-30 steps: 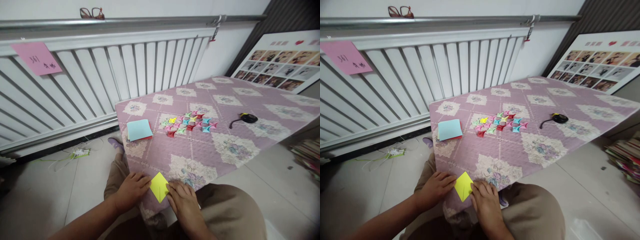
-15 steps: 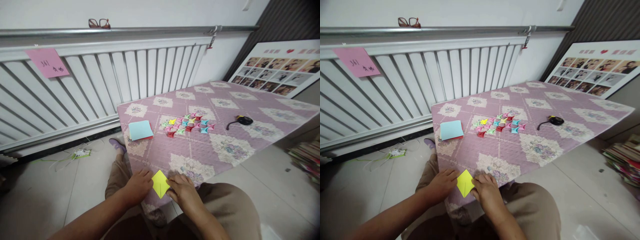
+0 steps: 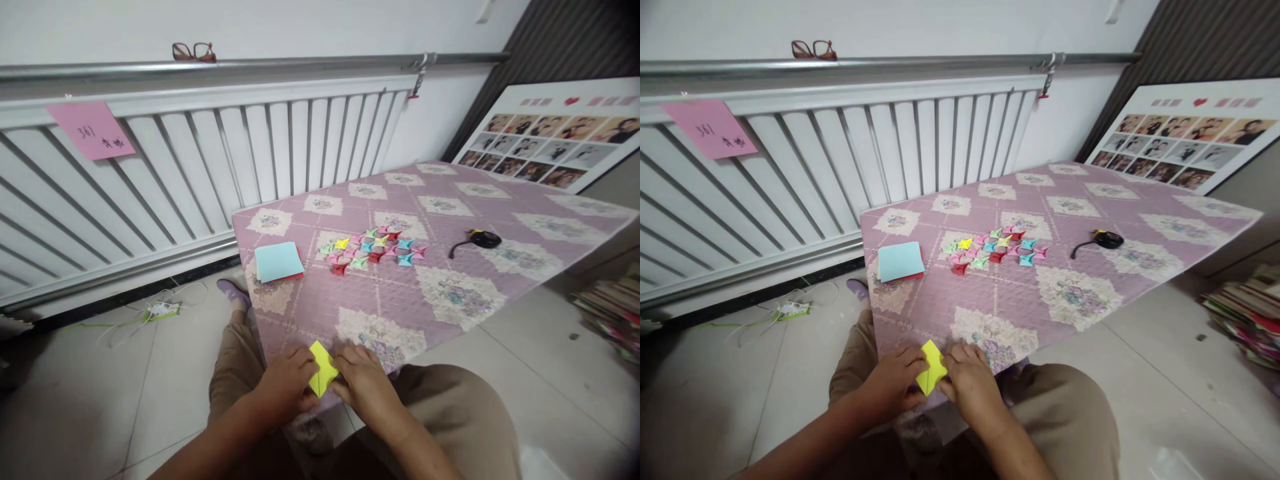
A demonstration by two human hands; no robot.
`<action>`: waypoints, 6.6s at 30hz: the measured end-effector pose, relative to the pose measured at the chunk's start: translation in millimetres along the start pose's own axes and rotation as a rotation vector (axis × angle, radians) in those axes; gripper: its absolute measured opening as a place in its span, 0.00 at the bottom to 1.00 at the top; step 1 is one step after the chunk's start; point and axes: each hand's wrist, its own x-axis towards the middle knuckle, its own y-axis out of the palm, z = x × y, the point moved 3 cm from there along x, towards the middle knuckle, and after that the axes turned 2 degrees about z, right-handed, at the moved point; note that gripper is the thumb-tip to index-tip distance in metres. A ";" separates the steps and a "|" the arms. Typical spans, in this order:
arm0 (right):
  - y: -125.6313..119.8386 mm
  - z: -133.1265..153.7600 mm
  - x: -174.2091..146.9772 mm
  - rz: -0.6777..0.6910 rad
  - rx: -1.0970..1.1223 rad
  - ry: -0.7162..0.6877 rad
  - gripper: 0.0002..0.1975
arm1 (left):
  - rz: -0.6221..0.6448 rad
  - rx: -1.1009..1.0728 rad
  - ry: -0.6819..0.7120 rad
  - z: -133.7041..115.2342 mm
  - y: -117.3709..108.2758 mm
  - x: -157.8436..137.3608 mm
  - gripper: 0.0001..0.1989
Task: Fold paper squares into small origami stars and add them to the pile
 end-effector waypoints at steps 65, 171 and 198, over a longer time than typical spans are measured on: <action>16.0 -8.6 13.2 -0.173 0.102 0.354 0.08 | -0.073 -0.042 -0.438 1.8 7.2 31.3 0.07; 12.5 -4.5 23.1 -0.156 0.157 0.051 0.05 | 0.052 -0.093 -0.238 30.0 -12.7 35.1 0.05; 21.3 -10.7 37.9 -0.106 0.176 0.063 0.04 | 0.052 -0.071 -0.143 38.7 -8.9 36.7 0.04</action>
